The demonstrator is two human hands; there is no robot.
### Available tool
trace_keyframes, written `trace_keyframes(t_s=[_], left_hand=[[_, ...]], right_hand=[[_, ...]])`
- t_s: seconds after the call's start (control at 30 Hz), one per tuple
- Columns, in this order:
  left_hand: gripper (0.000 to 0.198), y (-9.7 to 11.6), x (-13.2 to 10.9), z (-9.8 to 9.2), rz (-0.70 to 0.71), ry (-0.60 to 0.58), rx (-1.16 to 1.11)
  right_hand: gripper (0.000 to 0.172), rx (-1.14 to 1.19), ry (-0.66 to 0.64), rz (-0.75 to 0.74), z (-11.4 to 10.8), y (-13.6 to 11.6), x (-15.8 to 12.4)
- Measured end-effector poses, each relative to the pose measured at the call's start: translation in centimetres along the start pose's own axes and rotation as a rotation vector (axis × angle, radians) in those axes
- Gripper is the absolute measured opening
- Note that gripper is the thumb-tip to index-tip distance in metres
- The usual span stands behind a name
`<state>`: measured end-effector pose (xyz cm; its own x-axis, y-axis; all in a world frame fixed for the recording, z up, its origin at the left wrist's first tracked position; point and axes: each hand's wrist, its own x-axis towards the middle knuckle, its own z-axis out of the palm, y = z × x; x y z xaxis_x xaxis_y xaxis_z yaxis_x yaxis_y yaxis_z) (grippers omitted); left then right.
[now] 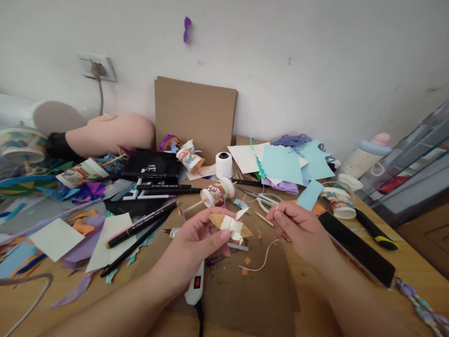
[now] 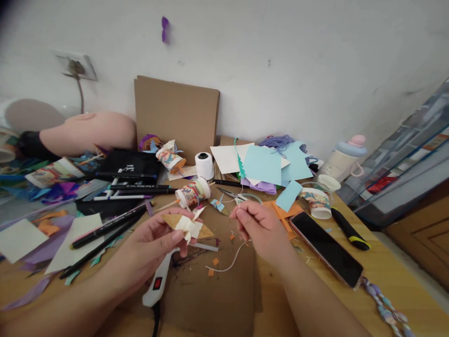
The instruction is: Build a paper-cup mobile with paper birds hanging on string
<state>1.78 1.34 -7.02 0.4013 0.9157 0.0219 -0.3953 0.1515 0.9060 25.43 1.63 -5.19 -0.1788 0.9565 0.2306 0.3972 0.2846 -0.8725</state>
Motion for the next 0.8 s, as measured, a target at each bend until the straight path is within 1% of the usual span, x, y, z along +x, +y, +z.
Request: trace_keyframes(t_s=[0.07, 0.13, 0.2, 0.3, 0.43, 0.63, 0.8], left_hand=[[0.023, -0.1, 0.0, -0.1, -0.006, -0.027, 0.015], [0.025, -0.1, 0.0, 0.0, -0.028, -0.056, 0.037], [0.025, 0.0, -0.1, 0.1, -0.055, -0.075, 0.056], [0.022, 0.3, -0.1, 0.5, -0.088, -0.102, 0.039], [0.023, 0.5, -0.2, 0.9, -0.117, -0.117, 0.004], [0.027, 0.7, -0.2, 0.9, -0.159, -0.092, 0.058], [0.026, 0.6, -0.3, 0.8, -0.155, -0.112, 0.076]], right_hand=[[0.018, -0.102, 0.003, -0.074, 0.7, -0.6, -0.7], [0.018, -0.206, -0.014, -0.214, 1.3, -1.2, -1.4], [0.02, -0.256, -0.053, -0.339, 1.8, -1.6, -1.9], [0.017, -0.329, -0.063, -0.435, 2.2, -1.9, -2.3], [0.018, -0.395, -0.038, -0.452, 2.2, -2.5, -2.5], [0.02, -0.397, -0.117, -0.405, 2.2, -3.0, -2.6], [0.021, -0.447, -0.135, -0.379, 2.5, -2.9, -2.5]])
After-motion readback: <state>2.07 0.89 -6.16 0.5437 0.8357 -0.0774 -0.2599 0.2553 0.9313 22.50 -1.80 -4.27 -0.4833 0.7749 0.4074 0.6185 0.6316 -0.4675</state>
